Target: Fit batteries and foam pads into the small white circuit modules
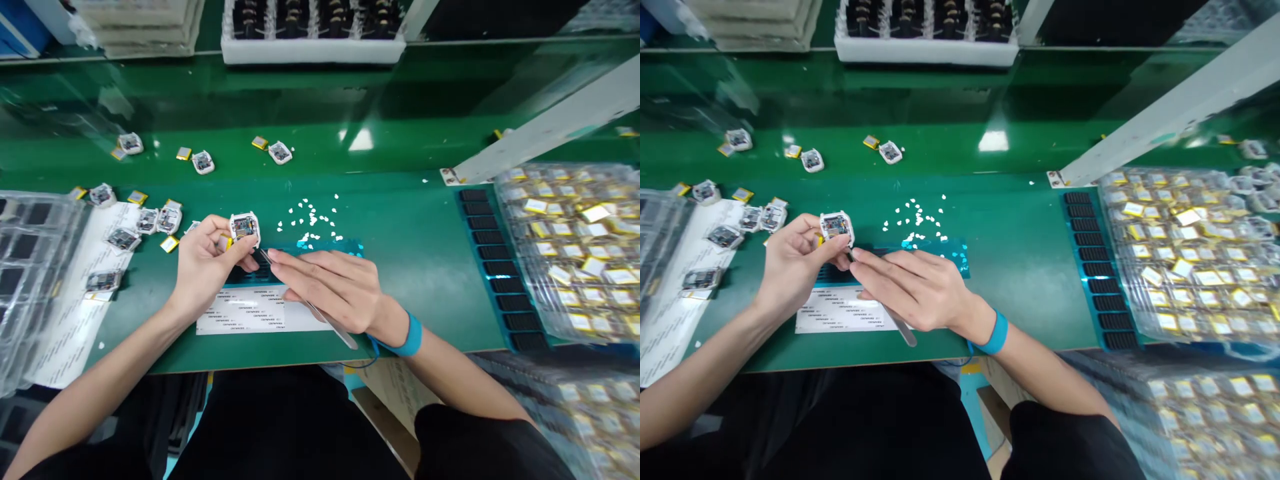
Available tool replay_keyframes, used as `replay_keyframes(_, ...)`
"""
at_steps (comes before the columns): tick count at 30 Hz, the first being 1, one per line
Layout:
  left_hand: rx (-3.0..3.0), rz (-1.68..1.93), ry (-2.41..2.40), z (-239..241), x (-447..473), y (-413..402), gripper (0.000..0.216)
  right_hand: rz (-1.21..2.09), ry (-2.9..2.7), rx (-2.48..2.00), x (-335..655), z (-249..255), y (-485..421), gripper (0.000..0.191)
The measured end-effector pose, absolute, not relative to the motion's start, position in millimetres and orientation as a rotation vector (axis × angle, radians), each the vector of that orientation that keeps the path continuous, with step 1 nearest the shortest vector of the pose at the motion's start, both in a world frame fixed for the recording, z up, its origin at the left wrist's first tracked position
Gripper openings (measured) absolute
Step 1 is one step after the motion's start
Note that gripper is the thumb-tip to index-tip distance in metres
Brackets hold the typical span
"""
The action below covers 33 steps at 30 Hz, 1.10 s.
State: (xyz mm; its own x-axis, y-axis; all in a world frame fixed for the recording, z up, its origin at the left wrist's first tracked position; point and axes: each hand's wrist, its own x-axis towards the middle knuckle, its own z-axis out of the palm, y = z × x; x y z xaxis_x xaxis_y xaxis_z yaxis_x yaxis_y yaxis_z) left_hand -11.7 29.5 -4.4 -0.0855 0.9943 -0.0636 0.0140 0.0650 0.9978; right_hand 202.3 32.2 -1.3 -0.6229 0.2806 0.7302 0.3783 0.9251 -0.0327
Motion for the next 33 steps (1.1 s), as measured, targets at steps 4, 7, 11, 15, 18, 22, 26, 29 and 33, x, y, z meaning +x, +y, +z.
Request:
replay_keyframes(4,1.609,1.085,1.686,-9,-38,85,0.023,-0.151,-2.294,-0.405,201,1,31,0.025)
replay_keyframes(7,1.921,0.852,2.087,-4,-65,148,0.021,-0.139,-2.317,-0.386,200,2,29,0.024)
replay_keyframes(11,1.963,0.698,2.138,5,-93,200,0.030,-0.137,-2.291,-0.420,198,1,29,0.020)
replay_keyframes(15,2.056,0.515,2.043,-2,-114,197,0.065,-0.155,-2.260,-0.432,199,2,31,0.020)
replay_keyframes(18,2.127,0.478,1.976,-11,-125,188,0.076,-0.171,-2.263,-0.420,201,3,30,0.020)
replay_keyframes(22,2.194,0.500,1.868,-10,-132,182,0.064,-0.177,-2.275,-0.436,201,4,29,0.019)
replay_keyframes(26,2.252,0.430,1.635,3,-137,161,0.050,-0.171,-2.269,-0.437,201,4,30,0.020)
replay_keyframes(29,2.268,0.240,1.538,13,-144,146,0.042,-0.170,-2.273,-0.460,202,3,34,0.020)
replay_keyframes(33,2.223,0.215,1.889,21,-168,158,0.032,-0.202,-2.262,-0.470,202,3,38,0.019)
